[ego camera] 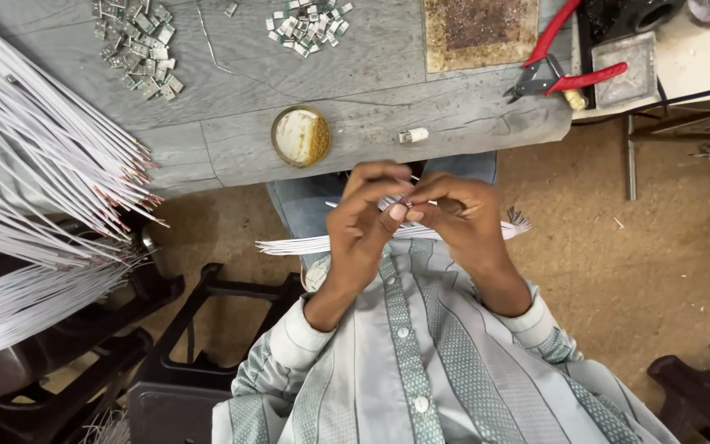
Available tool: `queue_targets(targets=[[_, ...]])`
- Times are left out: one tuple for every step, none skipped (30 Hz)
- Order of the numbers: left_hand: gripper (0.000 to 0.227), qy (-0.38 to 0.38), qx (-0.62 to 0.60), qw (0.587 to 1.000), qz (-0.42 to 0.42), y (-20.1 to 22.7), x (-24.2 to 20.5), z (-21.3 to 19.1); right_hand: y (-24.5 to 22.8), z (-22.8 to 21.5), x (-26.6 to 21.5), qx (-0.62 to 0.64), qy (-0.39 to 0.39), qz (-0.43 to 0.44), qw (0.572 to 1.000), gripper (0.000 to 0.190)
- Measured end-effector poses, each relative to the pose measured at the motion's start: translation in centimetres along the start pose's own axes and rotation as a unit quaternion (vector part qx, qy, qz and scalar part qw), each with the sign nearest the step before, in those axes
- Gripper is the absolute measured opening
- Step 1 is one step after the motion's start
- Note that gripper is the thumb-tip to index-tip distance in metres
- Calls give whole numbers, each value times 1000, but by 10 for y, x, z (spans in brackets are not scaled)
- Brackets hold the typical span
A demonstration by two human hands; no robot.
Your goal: Soldering multiple thin white wires to small electronic connectors.
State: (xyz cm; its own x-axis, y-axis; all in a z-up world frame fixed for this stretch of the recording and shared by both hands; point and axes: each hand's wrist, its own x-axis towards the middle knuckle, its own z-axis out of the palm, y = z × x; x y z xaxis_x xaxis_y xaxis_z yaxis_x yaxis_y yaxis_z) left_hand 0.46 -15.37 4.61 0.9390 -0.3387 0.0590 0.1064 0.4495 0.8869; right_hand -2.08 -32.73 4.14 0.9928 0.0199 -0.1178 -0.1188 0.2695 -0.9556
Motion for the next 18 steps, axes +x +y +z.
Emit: queue_targets(targets=[[20,26,46,999,15,3,-1,1,0,-1,0,20,8,16,1000,12],[20,28,44,998,16,8,0,4,-4,0,1,18,6,17,1000,12],[26,47,70,996,28,14,1,6,-9,0,1,15,-6,16,1000,12],[34,68,95,992,40,20,2,8,-13,0,2,10,-19,15,1000,13],[34,71,94,992,41,24,2,10,-17,0,1,8,-22,17,1000,13],[35,72,128,988,47,28,2,10,-19,0,1,3,-26,11,1000,14],[37,73,161,983,52,32,2,11,-22,0,1,-3,-30,6,1000,15],[37,75,162,983,53,33,1,10,-22,1,1,-2,-32,6,999,15],[37,76,171,981,47,33,0,9,-22,0,2,-4,-35,13,999,15],[37,76,178,980,41,34,-1,8,-22,0,1,-6,-36,20,999,15],[37,77,178,980,40,34,-2,6,-23,1,1,-6,-36,21,999,15],[36,75,178,980,35,34,-2,5,-23,1,2,-5,-42,23,999,14],[35,74,179,981,29,35,-2,3,-24,2,2,-4,-49,26,998,13],[35,74,178,981,29,33,-3,3,-24,2,2,-4,-49,26,998,13],[34,79,152,985,17,32,-4,2,-23,3,2,-6,-50,25,998,13],[33,83,125,989,6,31,-4,2,-23,4,2,-8,-51,24,998,13],[33,83,125,989,6,29,-4,2,-21,5,1,-8,-50,24,998,13],[32,96,83,992,-14,26,-5,3,-20,6,0,6,-43,27,999,13]])
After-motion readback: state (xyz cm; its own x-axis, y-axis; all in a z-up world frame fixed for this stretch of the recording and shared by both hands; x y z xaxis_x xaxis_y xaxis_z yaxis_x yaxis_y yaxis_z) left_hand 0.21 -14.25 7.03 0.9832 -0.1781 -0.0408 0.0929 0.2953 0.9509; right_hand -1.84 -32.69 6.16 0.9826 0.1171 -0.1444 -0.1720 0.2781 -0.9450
